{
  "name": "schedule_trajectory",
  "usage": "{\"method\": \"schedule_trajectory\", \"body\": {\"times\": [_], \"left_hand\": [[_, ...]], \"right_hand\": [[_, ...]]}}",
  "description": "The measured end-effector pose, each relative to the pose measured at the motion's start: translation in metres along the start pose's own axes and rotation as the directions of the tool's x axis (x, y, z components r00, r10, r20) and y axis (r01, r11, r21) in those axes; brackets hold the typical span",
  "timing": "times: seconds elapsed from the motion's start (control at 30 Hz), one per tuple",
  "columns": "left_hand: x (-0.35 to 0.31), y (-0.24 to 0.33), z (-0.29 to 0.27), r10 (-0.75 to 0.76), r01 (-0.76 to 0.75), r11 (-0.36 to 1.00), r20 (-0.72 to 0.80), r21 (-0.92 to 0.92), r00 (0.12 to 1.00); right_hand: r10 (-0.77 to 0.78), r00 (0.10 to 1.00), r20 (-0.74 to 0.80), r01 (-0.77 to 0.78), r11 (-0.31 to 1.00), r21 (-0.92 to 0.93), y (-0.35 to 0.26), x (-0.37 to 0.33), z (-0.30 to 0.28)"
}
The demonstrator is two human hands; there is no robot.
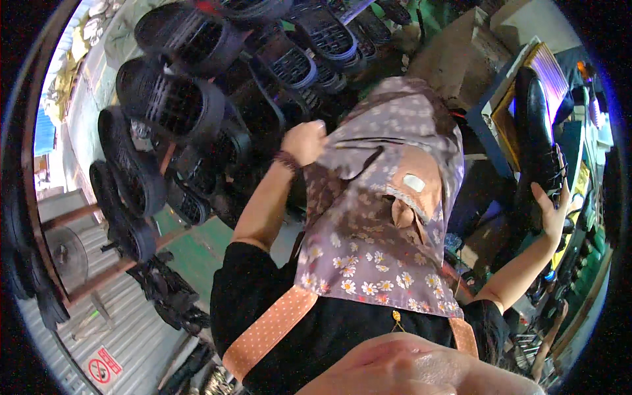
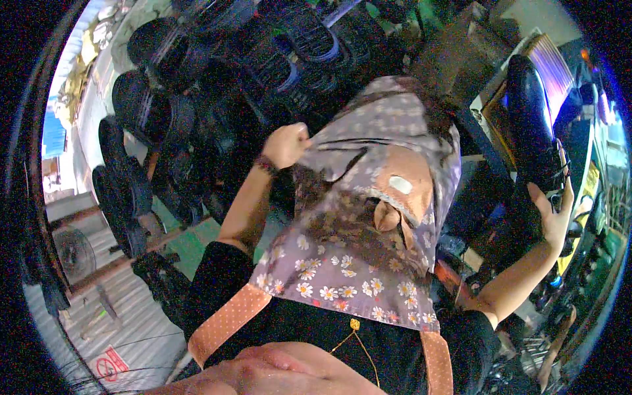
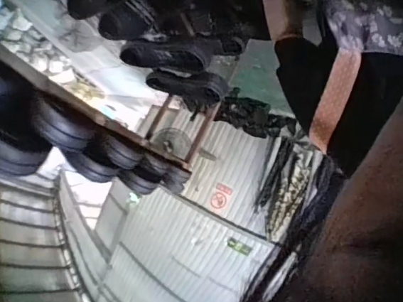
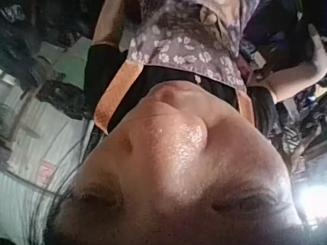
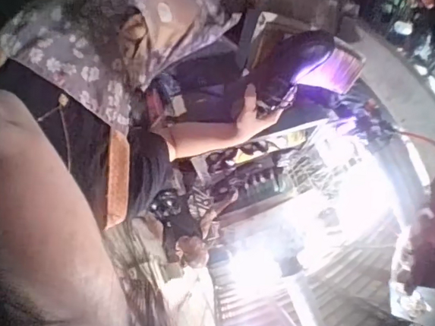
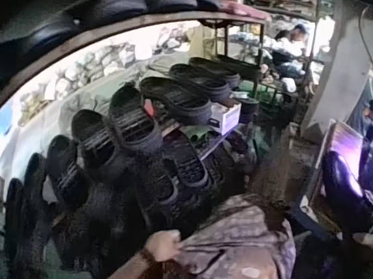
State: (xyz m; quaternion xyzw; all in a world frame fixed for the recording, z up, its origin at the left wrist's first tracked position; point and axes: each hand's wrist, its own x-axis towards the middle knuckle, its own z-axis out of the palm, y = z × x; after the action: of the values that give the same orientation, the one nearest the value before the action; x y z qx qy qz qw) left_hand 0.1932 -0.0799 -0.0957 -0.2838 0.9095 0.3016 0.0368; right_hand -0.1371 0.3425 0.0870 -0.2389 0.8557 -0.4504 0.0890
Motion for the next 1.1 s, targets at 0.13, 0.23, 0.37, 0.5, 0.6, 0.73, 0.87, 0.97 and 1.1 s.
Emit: {"method": "schedule_trajectory", "body": {"times": [0.13, 0.23, 0.37, 0.5, 0.6, 0.73, 0.87, 0.97, 1.1], "left_hand": [[-0.006, 0.029, -0.036, -0.026, -0.029, 0.937, -0.152, -0.349, 0.988], [0.05, 0.04, -0.05, -0.053, -0.287, 0.83, -0.578, -0.479, 0.814], [0.148, -0.003, -0.094, -0.226, -0.027, 0.936, -0.66, -0.351, 0.716], [0.211, -0.03, -0.125, -0.382, -0.018, 0.292, -0.134, -0.956, 0.914], [0.233, -0.075, -0.131, -0.505, 0.16, 0.064, 0.106, -0.985, 0.856], [0.249, -0.117, -0.115, -0.695, 0.404, 0.038, 0.266, -0.914, 0.668], [0.231, -0.164, -0.13, -0.65, 0.348, 0.125, 0.188, -0.929, 0.736], [0.198, -0.085, -0.113, -0.432, 0.269, 0.18, 0.17, -0.946, 0.886], [0.112, 0.012, -0.082, -0.265, 0.126, 0.063, 0.105, -0.99, 0.959]], "right_hand": [[0.044, 0.999, -0.027, -0.041, 0.994, 0.104, -0.005, -0.01, 0.008], [0.072, 0.997, 0.023, -0.072, 0.997, 0.018, -0.026, -0.014, 0.014], [-0.057, 0.998, 0.033, 0.058, 0.998, -0.012, -0.049, -0.018, 0.031], [-0.279, 0.96, 0.037, 0.28, 0.96, -0.015, -0.024, -0.015, 0.042], [-0.224, 0.974, 0.019, 0.22, 0.967, 0.125, -0.032, -0.022, 0.054], [-0.169, 0.985, 0.029, 0.168, 0.986, 0.018, -0.031, -0.026, 0.057], [-0.211, 0.975, 0.071, 0.204, 0.974, 0.1, -0.041, -0.018, 0.069], [-0.176, 0.984, 0.04, 0.171, 0.98, 0.105, -0.034, -0.024, 0.06], [-0.143, 0.984, 0.104, 0.134, 0.987, 0.086, -0.03, -0.021, 0.059]]}}
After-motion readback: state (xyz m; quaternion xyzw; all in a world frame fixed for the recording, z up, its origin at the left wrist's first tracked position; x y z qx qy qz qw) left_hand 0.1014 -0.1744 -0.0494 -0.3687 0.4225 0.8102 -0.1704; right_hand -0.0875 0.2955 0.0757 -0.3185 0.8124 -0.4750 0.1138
